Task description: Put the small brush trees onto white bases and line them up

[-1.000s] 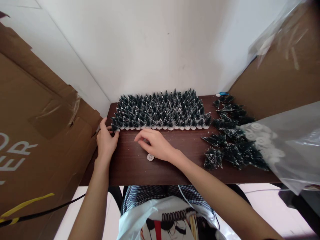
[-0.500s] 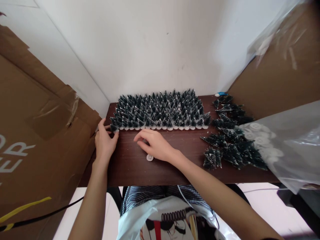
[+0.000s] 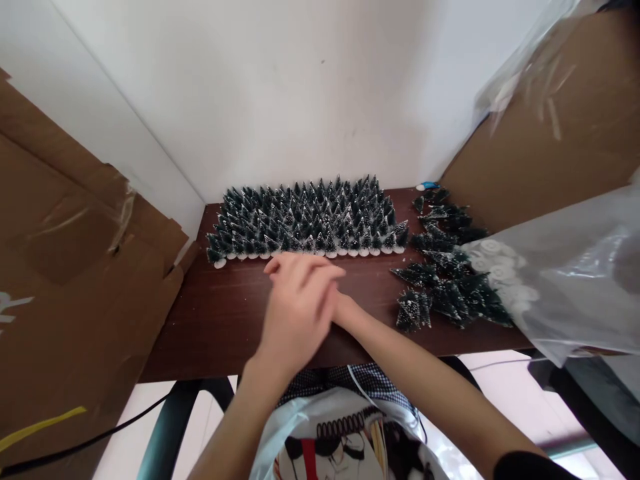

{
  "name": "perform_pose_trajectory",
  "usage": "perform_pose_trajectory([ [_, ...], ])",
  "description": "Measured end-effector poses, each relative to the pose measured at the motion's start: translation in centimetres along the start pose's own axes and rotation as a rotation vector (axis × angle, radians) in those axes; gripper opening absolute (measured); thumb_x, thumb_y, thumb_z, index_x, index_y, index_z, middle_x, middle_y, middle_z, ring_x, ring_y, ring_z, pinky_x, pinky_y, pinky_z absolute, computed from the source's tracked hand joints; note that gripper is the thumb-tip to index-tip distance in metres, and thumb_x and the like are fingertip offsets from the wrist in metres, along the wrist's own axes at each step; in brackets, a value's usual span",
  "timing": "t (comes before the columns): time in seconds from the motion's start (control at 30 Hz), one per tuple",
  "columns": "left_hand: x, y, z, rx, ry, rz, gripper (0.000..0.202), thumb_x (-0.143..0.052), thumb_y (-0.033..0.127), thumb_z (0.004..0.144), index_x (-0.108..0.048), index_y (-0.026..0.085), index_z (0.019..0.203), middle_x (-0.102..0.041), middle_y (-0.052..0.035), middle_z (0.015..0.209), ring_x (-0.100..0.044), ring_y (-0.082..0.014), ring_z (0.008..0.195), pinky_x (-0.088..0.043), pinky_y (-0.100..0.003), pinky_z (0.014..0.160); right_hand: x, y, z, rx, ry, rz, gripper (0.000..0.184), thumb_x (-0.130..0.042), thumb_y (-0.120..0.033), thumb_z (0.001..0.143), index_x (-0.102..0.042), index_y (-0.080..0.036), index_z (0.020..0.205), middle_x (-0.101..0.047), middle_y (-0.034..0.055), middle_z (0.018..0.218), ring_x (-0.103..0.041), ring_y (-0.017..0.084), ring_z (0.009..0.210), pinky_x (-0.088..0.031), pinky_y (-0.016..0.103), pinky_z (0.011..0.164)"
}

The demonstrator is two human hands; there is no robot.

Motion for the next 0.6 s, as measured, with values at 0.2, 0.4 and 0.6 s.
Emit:
perform_pose_trajectory([
  [0.2, -5.8, 4.0, 1.5, -0.352, -0.519, -0.093, 0.029, -0.042, 0.008, 0.098, -0.064, 0.016, 0.117, -0.059, -0.0119, 0.135, -0.052, -0.0254, 0.124, -0.049, -0.039, 0.095, 0.1, 0.3, 0.1, 0.087, -0.042, 0.140, 0.013, -0.057, -0.010, 0.091, -0.067, -0.018, 0.095, -0.070, 0.0043, 0.097, -0.065, 0.015, 0.083, -0.053, 0.030, 0.077],
  [0.4, -7.9, 4.9, 2.9, -0.172, -0.729, 0.042, 0.035, -0.043, 0.002, 0.091, -0.063, 0.016, 0.116, -0.061, -0.0119, 0.119, -0.058, -0.0270, 0.104, -0.050, -0.039, 0.083, 0.1, 0.4, 0.1, 0.132, -0.048, 0.135, 0.014, -0.055, -0.010, 0.092, -0.068, -0.016, 0.096, -0.069, 0.0052, 0.096, -0.062, 0.014, 0.081, -0.050, 0.028, 0.075],
  [0.6, -8.2, 4.4, 3.4, -0.069, -0.747, 0.081, 0.029, -0.043, 0.004, 0.092, -0.063, 0.017, 0.110, -0.058, -0.0103, 0.110, -0.055, -0.0248, 0.100, -0.048, -0.034, 0.076, 0.2, 0.3, 0.2, 0.161, -0.046, 0.133, 0.016, -0.053, -0.009, 0.093, -0.067, -0.016, 0.095, -0.069, 0.0058, 0.097, -0.062, 0.015, 0.082, -0.050, 0.028, 0.077],
])
Point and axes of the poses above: each hand's wrist, its own z-axis towards the middle knuckle, its own x-axis out of the back of the hand, y = z × x, the point moved 1 cm from there along z, towards the middle knuckle
